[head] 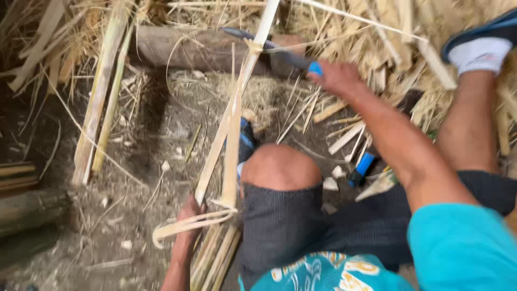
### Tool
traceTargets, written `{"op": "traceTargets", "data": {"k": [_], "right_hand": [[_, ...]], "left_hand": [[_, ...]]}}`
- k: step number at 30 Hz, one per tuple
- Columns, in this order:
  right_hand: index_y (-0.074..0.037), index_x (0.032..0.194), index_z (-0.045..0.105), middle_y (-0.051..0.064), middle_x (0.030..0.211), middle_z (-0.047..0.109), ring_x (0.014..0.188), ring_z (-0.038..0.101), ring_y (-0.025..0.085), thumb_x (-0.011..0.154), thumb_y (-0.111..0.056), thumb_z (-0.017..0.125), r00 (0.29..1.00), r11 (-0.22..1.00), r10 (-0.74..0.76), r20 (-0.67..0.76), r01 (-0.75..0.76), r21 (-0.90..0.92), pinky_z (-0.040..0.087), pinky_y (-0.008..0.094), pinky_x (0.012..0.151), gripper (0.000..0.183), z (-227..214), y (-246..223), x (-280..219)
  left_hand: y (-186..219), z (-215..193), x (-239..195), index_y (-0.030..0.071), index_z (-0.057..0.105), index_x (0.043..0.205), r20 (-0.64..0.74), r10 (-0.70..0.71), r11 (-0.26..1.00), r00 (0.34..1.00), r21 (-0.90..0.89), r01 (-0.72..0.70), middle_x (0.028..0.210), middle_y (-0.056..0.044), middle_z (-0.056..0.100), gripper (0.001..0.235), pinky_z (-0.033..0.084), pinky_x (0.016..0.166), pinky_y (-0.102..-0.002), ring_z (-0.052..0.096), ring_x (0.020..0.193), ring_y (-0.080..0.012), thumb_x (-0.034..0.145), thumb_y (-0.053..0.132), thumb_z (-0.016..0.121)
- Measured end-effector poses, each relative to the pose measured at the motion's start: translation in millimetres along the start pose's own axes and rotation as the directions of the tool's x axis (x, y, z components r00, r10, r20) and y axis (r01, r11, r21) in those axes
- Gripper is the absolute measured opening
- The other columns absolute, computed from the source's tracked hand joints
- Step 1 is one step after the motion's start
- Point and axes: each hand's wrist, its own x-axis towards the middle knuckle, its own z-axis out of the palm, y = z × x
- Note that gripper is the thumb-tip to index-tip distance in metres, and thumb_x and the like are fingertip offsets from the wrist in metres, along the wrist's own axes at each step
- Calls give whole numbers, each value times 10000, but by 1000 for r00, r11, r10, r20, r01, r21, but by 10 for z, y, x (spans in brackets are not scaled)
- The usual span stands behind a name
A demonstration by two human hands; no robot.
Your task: The person sits on the ground and uses a machete to split long bamboo poles into thin strips. They hold the bamboo with one hand and strike it with the machete, separating the material into smaller pieces.
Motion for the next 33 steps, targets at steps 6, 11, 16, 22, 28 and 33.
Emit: {"op": "traceTargets", "data": {"k": [6, 11, 16, 22, 28, 33], "right_hand": [[-56, 972, 570, 200, 785, 659, 723, 649, 400, 1080, -521, 505, 990, 936, 5, -140, 44, 350, 492, 559, 707, 482, 564, -198, -112], [-43, 1032, 520, 207, 751, 655, 661, 628, 401, 1032, -515, 542, 986, 956, -5, -167, 54, 287, 494, 574, 646, 473, 497, -298, -219], [-95, 1114, 450, 153, 720, 612, 568, 631, 337, 984, -547, 529, 997, 964, -31, -70, 49, 260, 523, 487, 526, 477, 294, -531, -388], [-177, 1033, 502, 77, 654, 583, 485, 550, 224, 1015, -689, 430, 837, 743, -526, 154, 540, -395, 425, 380, 406, 517, 275, -787, -246], [-83, 1134, 515, 23, 582, 485, 409, 409, 156, 1071, -603, 380, 976, 985, -139, -167, 119, -123, 352, 322, 337, 542, -418, -241, 0], [-30, 1177, 526, 77, 700, 626, 496, 598, 206, 1077, -568, 359, 971, 971, -234, 43, 236, -48, 547, 384, 441, 572, 53, -612, -75]], "left_hand": [[479, 90, 646, -15, 422, 1354, 128, 149, 983, 981, 91, -161, 964, -243, 673, 648, 613, 822, -437, 716, 862, -365, 1000, 488, 626], [1175, 55, 1251, -48, 420, 1370, -167, 308, 950, 937, 3, -312, 1112, -297, 625, 685, 587, 775, -486, 683, 882, -382, 942, 424, 671], [1653, -81, 1711, 15, 530, 1108, -165, 385, 923, 908, 74, -377, 859, -218, 671, 474, 556, 674, -521, 673, 769, -400, 975, 444, 681], [1827, -10, 1638, 34, 509, 1217, -28, 285, 957, 958, 67, -283, 616, -198, 634, 467, 552, 526, -528, 653, 561, -405, 951, 373, 689], [1180, -197, 942, 37, 578, 1123, -127, 388, 914, 913, -73, -399, 686, -183, 684, 338, 544, 544, -486, 694, 596, -340, 839, 187, 685], [1447, -229, 946, 26, 607, 1006, 8, 194, 979, 981, -58, -193, 698, -181, 695, 238, 566, 572, -454, 688, 590, -325, 914, 244, 637]]}}
